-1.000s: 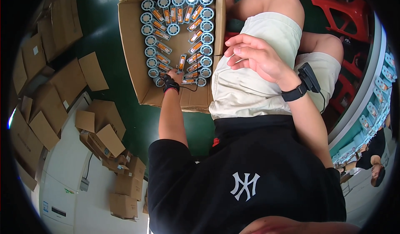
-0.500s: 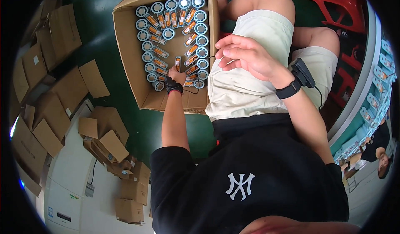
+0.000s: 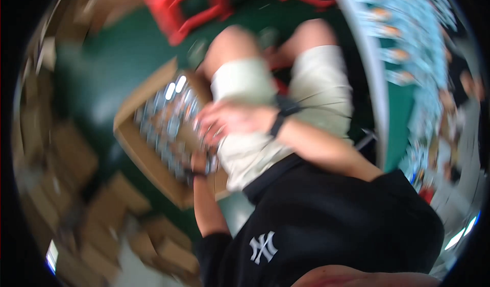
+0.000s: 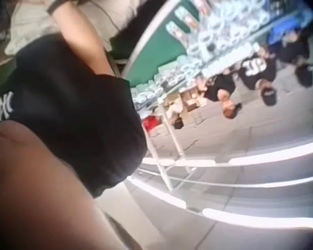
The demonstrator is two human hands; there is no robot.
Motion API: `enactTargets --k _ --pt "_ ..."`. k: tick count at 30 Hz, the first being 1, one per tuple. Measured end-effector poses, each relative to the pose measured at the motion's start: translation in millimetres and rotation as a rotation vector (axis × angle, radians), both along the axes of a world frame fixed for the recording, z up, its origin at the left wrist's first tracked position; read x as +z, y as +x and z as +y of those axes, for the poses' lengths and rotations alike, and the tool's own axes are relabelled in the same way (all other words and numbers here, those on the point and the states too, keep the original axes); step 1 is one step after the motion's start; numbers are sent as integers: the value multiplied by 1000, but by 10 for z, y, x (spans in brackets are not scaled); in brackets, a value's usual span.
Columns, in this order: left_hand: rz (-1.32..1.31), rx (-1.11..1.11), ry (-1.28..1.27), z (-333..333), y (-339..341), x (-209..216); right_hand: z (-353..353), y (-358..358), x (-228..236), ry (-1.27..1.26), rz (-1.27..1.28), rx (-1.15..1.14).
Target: The person fits circuit boards into fan housings by hand, places the assembled fans into a cardboard box, and then retrieves more fans from the box to continue the assembly.
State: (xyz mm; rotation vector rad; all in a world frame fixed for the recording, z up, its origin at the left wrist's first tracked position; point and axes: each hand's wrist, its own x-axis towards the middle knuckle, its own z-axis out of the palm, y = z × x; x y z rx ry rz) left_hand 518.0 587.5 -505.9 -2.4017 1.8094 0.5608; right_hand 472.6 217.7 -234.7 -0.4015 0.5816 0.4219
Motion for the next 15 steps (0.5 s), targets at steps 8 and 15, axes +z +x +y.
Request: enactTargets --k 8,15 --pt "234 620 98 -1358 1294 1653 19 115 -70 73 -217 -75" --pt "404 -220 -948 -4431 -514 4892 43 -228 -110 367 -272 -316"
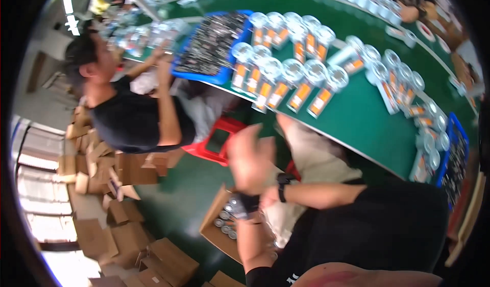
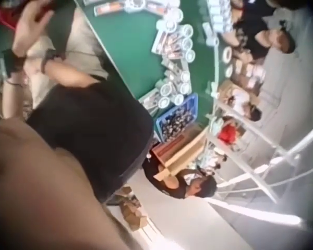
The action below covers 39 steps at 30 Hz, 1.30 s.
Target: The person fits circuit boards into fan housings by hand, places the assembled fans into a cardboard box, and then retrieves more fans from the box to continue the assembly.
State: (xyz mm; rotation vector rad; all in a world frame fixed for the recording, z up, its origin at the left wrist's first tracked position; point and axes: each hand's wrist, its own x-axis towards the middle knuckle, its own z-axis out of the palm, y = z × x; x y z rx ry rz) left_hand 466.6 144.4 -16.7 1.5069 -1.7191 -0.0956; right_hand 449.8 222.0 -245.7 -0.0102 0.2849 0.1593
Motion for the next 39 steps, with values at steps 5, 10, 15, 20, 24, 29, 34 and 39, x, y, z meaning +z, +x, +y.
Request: enactTargets --k 5,10,15,20,24,29,34,39 --pt "-294 -82 114 -329 -913 51 56 78 344 20 -65 108" --pt "-408 15 153 -638 -1404 -65 -299 -82 -224 -31 -55 173" --pt "-418 51 180 -756 -1453 -3 -357 17 -367 -72 23 272" --pt "-468 66 325 -757 -1296 173 -155 182 -65 -49 -91 415" --pt "-363 -102 284 -851 -1299 63 -323 59 -116 -78 -44 353" --pt "-181 -167 190 -362 -1086 -24 -331 141 -313 -27 -206 317" --pt "173 -285 336 650 -606 -101 -416 -32 -199 -363 -692 -276" --pt "70 -2 441 1523 -129 -319 -752 -846 475 -571 -776 -600"
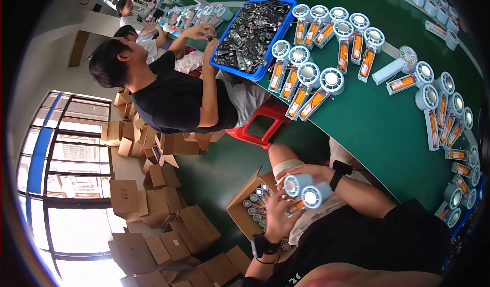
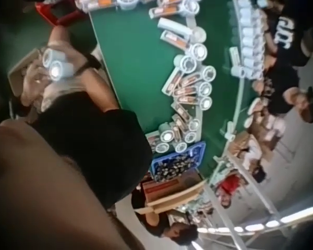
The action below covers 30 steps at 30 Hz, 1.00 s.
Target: The person fits circuit boards into fan housings by hand, places the assembled fans into a cardboard box, and then retrieves more fans from the box to continue the assembly.
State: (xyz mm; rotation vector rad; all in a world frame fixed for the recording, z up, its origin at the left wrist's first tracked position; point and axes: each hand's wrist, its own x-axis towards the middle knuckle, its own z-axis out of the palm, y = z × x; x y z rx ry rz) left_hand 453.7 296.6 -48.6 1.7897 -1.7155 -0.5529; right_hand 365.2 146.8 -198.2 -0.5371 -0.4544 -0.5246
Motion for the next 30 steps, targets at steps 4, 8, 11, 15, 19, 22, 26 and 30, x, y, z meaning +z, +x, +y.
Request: enactTargets --k 4,8,11,15,19,22,26,30 --pt "-103 215 176 420 274 -278 -240 -223 215 156 593 550" --pt "-163 164 195 580 313 -476 -17 -88 130 -367 833 447" --pt "-216 275 151 728 391 -489 -35 -118 27 -124 901 353" --pt "-257 691 122 1468 581 -911 -80 -77 -132 169 875 508" --pt "312 1304 362 2330 822 -2062 -83 -58 -177 403 935 376" --pt "528 1613 377 2775 1011 -2800 -116 -55 -189 445 970 363" --pt "488 1457 569 3211 1107 -3383 -123 -29 -236 454 949 400" --pt "519 1335 820 3121 982 -3784 -194 -164 -319 511 948 407"
